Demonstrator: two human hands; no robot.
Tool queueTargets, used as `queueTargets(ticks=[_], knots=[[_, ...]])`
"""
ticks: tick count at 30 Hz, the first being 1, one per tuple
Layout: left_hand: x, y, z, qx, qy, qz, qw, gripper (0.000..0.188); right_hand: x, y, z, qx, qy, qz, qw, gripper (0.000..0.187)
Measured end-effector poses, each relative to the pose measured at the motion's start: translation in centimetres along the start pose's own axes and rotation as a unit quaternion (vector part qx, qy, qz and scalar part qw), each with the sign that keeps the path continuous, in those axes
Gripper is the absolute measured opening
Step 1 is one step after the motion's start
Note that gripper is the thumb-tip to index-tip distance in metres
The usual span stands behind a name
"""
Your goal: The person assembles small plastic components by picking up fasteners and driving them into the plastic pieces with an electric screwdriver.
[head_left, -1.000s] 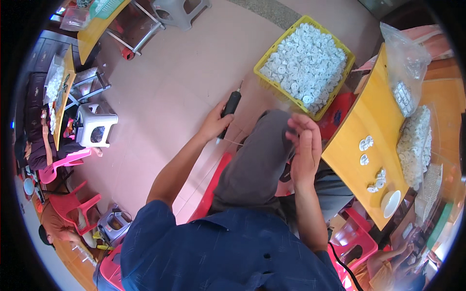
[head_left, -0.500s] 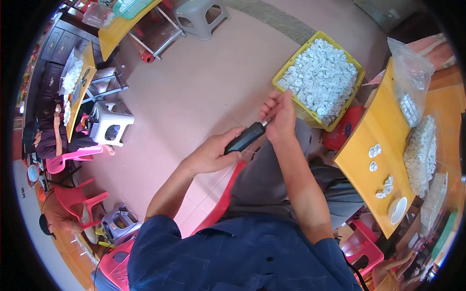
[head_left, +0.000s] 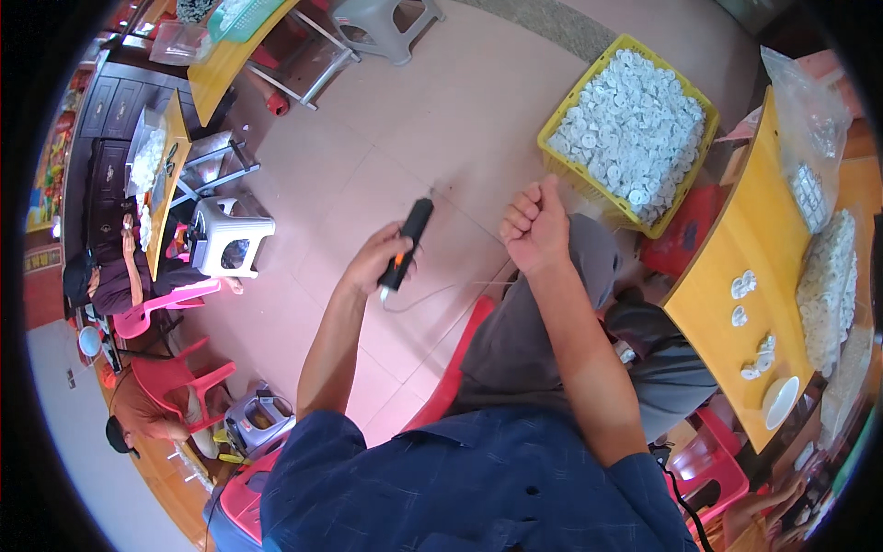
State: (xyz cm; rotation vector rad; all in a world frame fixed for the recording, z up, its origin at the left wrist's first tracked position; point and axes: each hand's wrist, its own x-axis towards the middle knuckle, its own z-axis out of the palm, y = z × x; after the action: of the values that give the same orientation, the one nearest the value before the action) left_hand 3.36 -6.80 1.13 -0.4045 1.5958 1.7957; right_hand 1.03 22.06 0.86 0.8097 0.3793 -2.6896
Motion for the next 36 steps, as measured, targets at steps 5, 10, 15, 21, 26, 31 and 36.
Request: queueTargets(ticks=[5, 10, 15, 21, 26, 31, 36], knots=[[11.4, -3.7, -4.0, -0.028, 0.066, -0.027, 0.997, 0.029, 0.6, 2.2, -0.9, -0.003, -0.009, 0.06, 0.998, 0.042], [22.2, -8.9, -4.3, 0.037, 0.167, -0.102, 0.98, 0.019, 0.1, 3.0, -0.5, -0.071, -0.018, 0.094, 0.993, 0.049], [29.6, -8.6, -3.0, 0.131, 0.195, -0.04, 0.971, 0.021, -0.4, 2.8, -0.5, -0.104, -0.063, 0.1, 0.988, 0.048], [34.3, -8.2, -2.1, 0.224, 0.269, -0.023, 0.937, 0.037, -0.8, 2.2, 0.2, -0.108, -0.035, 0.1, 0.988, 0.048], [36.9, -8.2, -2.2, 0.233, 0.287, -0.026, 0.929, 0.044, -1.3, 1.1, 0.3, -0.081, -0.055, 0.102, 0.99, 0.047], [38.1, -7.4, -2.0, 0.276, 0.301, -0.038, 0.912, 0.043, -1.6, 0.7, 0.3, -0.079, -0.064, 0.104, 0.989, 0.048], [38.4, -7.0, -1.2, 0.28, 0.298, -0.066, 0.91, 0.042, -1.6, 0.5, 0.2, -0.074, -0.077, 0.101, 0.989, 0.05]])
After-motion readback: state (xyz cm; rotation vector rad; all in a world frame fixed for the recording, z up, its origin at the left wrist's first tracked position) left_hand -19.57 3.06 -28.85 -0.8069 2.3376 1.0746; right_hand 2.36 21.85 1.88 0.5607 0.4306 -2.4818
